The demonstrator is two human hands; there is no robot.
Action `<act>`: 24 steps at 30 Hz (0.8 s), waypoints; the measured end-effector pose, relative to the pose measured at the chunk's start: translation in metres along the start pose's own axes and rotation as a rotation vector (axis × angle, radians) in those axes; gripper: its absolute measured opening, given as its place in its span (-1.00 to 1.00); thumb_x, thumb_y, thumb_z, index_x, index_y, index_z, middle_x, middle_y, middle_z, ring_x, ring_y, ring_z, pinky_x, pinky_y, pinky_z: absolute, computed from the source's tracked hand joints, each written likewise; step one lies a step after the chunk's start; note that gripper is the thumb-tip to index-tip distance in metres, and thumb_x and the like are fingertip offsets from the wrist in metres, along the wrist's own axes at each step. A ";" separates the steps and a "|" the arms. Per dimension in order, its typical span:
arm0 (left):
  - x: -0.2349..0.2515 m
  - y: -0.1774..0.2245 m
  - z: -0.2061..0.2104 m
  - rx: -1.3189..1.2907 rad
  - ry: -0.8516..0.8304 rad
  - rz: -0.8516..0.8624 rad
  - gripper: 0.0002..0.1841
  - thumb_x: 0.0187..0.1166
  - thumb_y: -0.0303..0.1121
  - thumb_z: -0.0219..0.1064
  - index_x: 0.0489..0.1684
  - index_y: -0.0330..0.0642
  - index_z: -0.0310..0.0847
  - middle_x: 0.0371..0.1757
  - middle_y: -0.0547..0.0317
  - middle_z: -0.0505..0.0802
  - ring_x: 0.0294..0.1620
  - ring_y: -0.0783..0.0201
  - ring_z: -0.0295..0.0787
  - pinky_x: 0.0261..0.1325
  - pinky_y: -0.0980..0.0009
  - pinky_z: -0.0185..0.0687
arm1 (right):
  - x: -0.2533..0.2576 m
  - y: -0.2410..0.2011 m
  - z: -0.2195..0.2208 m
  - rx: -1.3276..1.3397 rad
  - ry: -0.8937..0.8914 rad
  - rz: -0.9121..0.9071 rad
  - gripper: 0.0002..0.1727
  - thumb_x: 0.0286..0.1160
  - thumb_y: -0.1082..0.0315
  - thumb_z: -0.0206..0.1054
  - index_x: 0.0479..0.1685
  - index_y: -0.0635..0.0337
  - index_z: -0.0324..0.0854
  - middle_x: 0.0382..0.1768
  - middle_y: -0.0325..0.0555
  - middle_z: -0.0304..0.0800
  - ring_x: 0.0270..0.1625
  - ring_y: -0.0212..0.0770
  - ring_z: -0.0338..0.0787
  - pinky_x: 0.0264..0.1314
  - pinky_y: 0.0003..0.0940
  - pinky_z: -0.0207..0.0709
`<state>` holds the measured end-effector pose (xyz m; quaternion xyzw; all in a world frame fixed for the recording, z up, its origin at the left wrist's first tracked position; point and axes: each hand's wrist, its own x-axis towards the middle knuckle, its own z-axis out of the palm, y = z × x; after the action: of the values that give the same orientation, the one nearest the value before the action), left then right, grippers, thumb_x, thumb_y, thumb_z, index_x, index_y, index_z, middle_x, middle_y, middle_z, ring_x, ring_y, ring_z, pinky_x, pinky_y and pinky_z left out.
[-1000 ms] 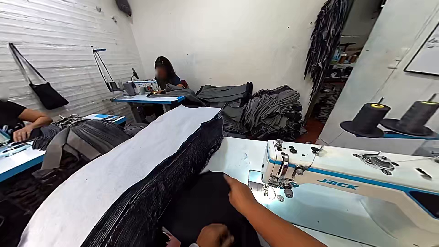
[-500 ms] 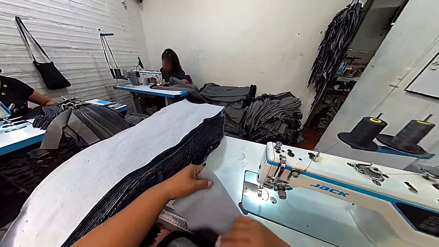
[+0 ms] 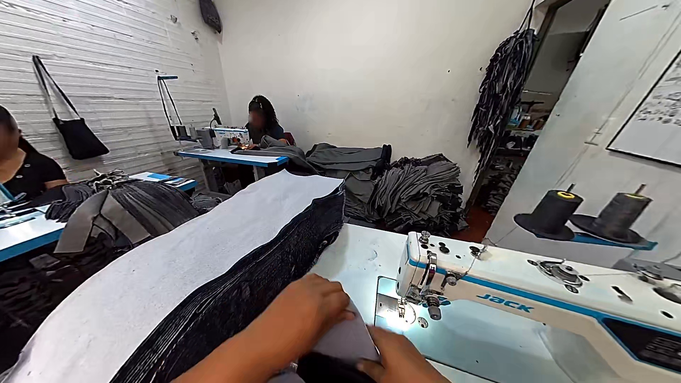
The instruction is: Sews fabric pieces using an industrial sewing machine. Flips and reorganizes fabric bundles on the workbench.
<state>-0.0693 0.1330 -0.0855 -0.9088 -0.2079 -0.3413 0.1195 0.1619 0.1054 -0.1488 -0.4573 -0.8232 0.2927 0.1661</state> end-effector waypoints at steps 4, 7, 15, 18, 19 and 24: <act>0.017 0.029 0.004 0.140 0.095 0.000 -0.68 0.77 -0.18 0.14 -0.33 -0.14 0.67 -0.38 0.12 0.80 -0.41 0.15 0.78 -0.40 0.27 0.68 | 0.009 -0.015 -0.008 0.469 0.405 -0.500 -0.67 0.74 0.23 0.20 -0.04 0.38 0.69 -0.26 -0.28 0.83 -0.13 -0.70 0.74 0.03 -0.66 0.62; 0.014 0.028 -0.004 0.198 0.126 -0.158 -0.53 0.68 0.07 0.14 -0.50 -0.11 0.67 -0.55 0.17 0.73 -0.58 0.19 0.71 -0.55 0.28 0.58 | 0.000 -0.013 -0.019 0.595 0.416 -0.492 -0.67 0.81 0.17 0.14 -0.05 0.24 0.71 -0.21 -0.46 0.85 -0.08 -0.75 0.76 0.08 -0.67 0.65; 0.005 0.039 -0.001 0.235 0.196 -0.093 -0.58 0.76 -0.07 0.14 -0.52 -0.09 0.64 -0.44 0.17 0.82 -0.49 0.25 0.73 -0.46 0.42 0.54 | -0.016 -0.014 -0.027 0.774 0.403 -0.478 -0.49 0.74 -0.20 0.00 0.18 -0.11 0.73 0.02 -0.59 0.85 0.10 -0.68 0.77 0.27 -0.57 0.65; 0.005 0.042 0.000 0.244 0.212 -0.071 -0.61 0.77 -0.12 0.15 -0.51 -0.09 0.63 -0.42 0.16 0.82 -0.46 0.24 0.74 -0.41 0.43 0.57 | -0.018 -0.023 -0.031 0.644 0.536 -0.415 -0.63 0.81 -0.01 0.07 -0.10 -0.02 0.73 -0.27 -0.61 0.77 -0.17 -0.74 0.72 -0.04 -0.71 0.63; 0.005 0.042 0.000 0.242 0.222 -0.065 -0.62 0.76 -0.14 0.16 -0.51 -0.09 0.62 -0.42 0.16 0.82 -0.45 0.24 0.74 -0.40 0.43 0.57 | -0.017 -0.024 -0.032 0.605 0.563 -0.417 -0.66 0.80 0.05 0.12 -0.17 0.01 0.71 -0.33 -0.59 0.74 -0.23 -0.74 0.70 -0.11 -0.74 0.60; -0.001 0.040 -0.001 0.237 0.271 -0.087 -0.60 0.76 -0.05 0.18 -0.52 -0.05 0.61 -0.36 0.20 0.85 -0.40 0.29 0.71 -0.33 0.46 0.49 | -0.014 -0.024 -0.031 0.387 0.807 -0.515 -0.68 0.80 0.17 0.15 -0.13 0.18 0.74 -0.27 -0.46 0.80 -0.17 -0.77 0.71 -0.03 -0.79 0.60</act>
<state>-0.0521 0.0966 -0.0889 -0.8242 -0.2679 -0.4387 0.2378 0.1706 0.0944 -0.1095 -0.2774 -0.7103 0.1895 0.6186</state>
